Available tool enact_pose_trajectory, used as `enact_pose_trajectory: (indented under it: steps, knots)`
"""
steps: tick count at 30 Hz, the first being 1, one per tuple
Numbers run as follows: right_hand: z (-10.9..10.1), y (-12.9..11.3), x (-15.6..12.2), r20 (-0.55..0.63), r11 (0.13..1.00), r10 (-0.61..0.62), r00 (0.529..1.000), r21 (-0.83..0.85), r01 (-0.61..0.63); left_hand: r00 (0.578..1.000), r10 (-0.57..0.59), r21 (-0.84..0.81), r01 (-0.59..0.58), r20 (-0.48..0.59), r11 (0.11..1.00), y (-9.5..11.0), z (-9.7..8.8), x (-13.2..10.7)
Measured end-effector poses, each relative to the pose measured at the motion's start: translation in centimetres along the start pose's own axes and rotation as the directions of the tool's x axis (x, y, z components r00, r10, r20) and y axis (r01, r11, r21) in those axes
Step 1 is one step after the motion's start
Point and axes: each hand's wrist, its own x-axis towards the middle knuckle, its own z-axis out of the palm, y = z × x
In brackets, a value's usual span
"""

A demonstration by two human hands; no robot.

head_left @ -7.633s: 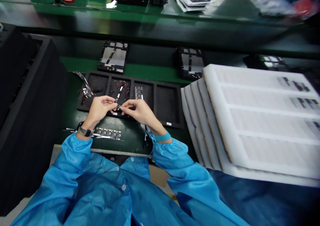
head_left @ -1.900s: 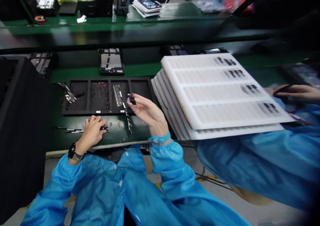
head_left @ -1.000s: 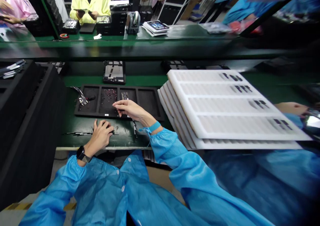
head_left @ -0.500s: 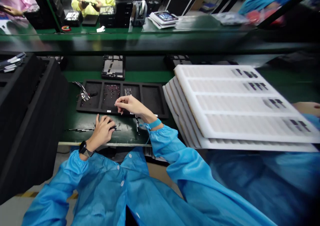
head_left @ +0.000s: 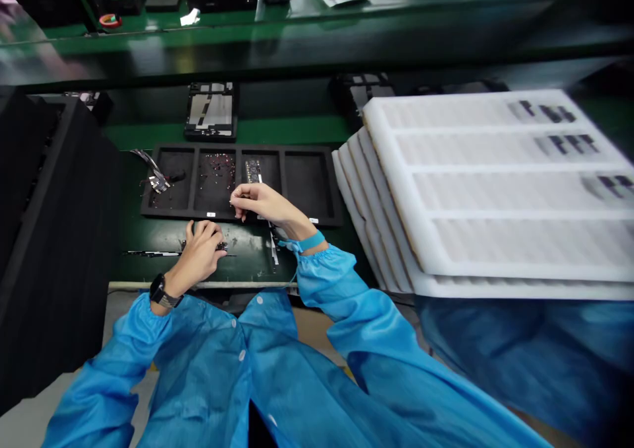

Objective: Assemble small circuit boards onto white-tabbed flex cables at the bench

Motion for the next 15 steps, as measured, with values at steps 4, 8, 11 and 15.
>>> enact_pose_trajectory:
  steps: [4, 8, 11, 15]
  knots:
    - [0.2, -0.2, -0.1, 0.038, 0.999, -0.035, 0.999, -0.038, 0.036, 1.000, 0.024, 0.024, -0.024, -0.016, 0.999, 0.4, 0.2, -0.2]
    - [0.4, -0.4, -0.1, 0.050, 0.996, -0.071, 0.996, -0.045, 0.073, 0.998, 0.028, -0.047, -0.031, -0.054, 0.998, 0.4, 0.1, -0.6]
    - [0.7, -0.8, -0.5, 0.041, 0.990, -0.109, 0.993, -0.088, 0.112, 0.992, 0.034, -0.223, -0.060, -0.119, 0.973, 0.7, -1.6, -0.6]
    - [1.8, -1.7, -1.4, 0.055, 0.981, -0.169, 0.984, -0.090, 0.174, 0.921, -0.271, -0.630, 0.038, -0.279, 0.776, 1.3, -5.1, -0.1]
